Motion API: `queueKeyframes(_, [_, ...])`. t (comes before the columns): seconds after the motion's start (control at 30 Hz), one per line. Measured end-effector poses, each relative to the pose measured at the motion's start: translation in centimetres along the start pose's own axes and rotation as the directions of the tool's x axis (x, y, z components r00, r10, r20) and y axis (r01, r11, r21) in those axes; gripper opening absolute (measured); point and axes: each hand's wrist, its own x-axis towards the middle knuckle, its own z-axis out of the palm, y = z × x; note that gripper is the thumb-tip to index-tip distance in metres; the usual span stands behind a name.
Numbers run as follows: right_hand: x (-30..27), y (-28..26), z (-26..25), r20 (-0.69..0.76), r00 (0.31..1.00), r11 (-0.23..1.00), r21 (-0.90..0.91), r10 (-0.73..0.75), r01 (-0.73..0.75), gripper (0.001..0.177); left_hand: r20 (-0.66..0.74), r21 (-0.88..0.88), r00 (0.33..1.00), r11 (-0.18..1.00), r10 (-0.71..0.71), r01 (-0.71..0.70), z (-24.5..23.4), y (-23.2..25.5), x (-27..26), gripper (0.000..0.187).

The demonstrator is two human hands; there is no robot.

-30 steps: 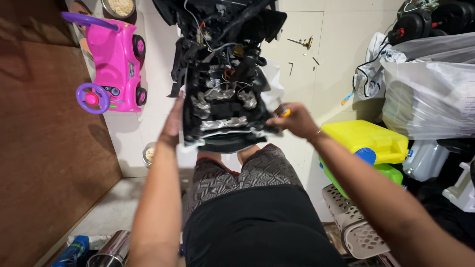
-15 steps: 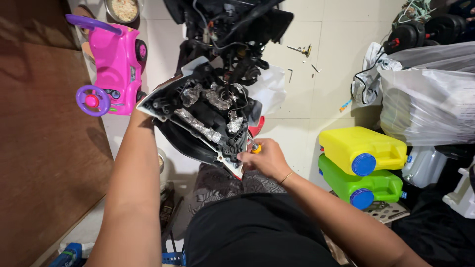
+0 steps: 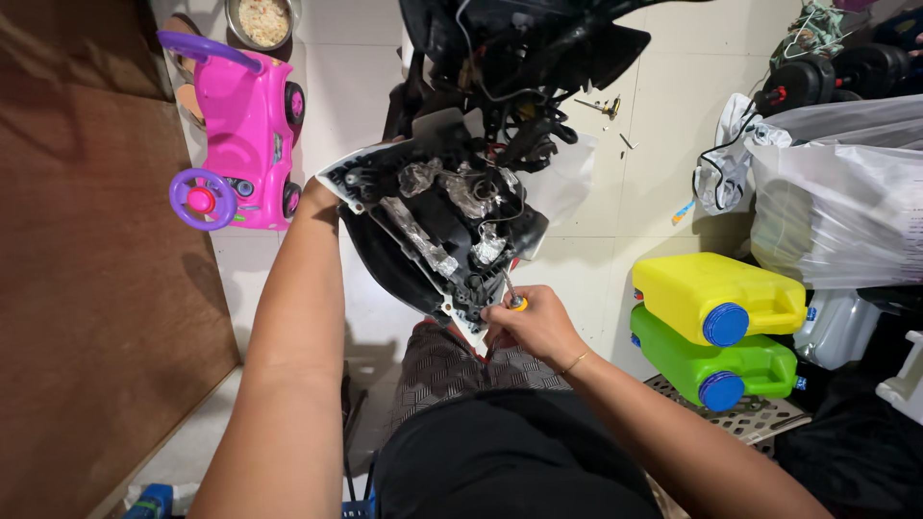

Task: The person uses a screwdriver to remove and reinsert screws on the front fairing of a motorcycle. They manipulate the fairing panel and handle several screws while working in a cluttered indoor space.

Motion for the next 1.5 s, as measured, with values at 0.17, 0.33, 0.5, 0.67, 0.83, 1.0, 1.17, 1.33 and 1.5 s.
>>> queueKeyframes(0.17, [0.2, 0.1, 1.8, -0.004, 1.000, 1.000, -0.021, -0.001, 0.001, 0.024, -0.001, 0.010, 1.000, 1.000, -0.003, 0.003, -1.7, 0.3, -0.8, 0.054])
queueKeyframes(0.33, [0.7, 0.4, 3.0, -0.006, 0.999, 0.995, -0.099, -0.035, 0.034, 0.022, 0.027, -0.015, 1.000, 1.000, -0.003, 0.004, -1.7, 1.3, -0.6, 0.054])
queueKeyframes(0.5, [2.0, 2.3, 3.6, -0.073, 0.990, 0.954, -0.283, -0.124, 0.098, 0.020, 0.071, -0.173, 0.997, 0.984, -0.023, 0.035, -1.4, 0.9, -2.0, 0.055])
queueKeyframes(0.67, [3.0, 6.1, 2.2, -0.071, 0.966, 0.968, -0.061, -0.247, 0.243, 0.012, -0.033, -0.087, 0.995, 0.992, -0.098, 0.094, -0.5, 1.2, -3.7, 0.063])
queueKeyframes(0.83, [2.7, 9.2, -2.4, -0.092, 0.917, 0.911, -0.191, -0.388, 0.367, 0.019, 0.000, -0.170, 0.997, 0.982, -0.081, 0.080, 1.9, 0.9, -5.3, 0.063])
queueKeyframes(1.0, [2.7, 10.7, -5.4, -0.006, 0.939, 0.939, 0.004, -0.343, 0.343, 0.025, -0.031, -0.140, 0.999, 0.990, -0.019, 0.014, 3.1, -0.3, -7.7, 0.058])
queueKeyframes(1.17, [3.4, 10.2, -7.4, 0.057, 0.954, 0.955, 0.049, -0.295, 0.292, 0.019, -0.056, -0.128, 0.998, 0.992, -0.016, 0.009, 3.0, -1.0, -10.3, 0.057])
queueKeyframes(1.33, [3.9, 8.8, -8.4, 0.096, 0.953, 0.958, 0.053, -0.287, 0.283, 0.024, -0.084, -0.130, 0.996, 0.991, 0.001, -0.012, 2.9, -1.2, -13.2, 0.062])
queueKeyframes(1.5, [3.8, 7.1, -8.7, 0.101, 0.954, 0.959, 0.009, -0.282, 0.282, 0.025, -0.113, -0.216, 0.993, 0.976, -0.024, -0.001, 3.2, -1.0, -13.7, 0.058])
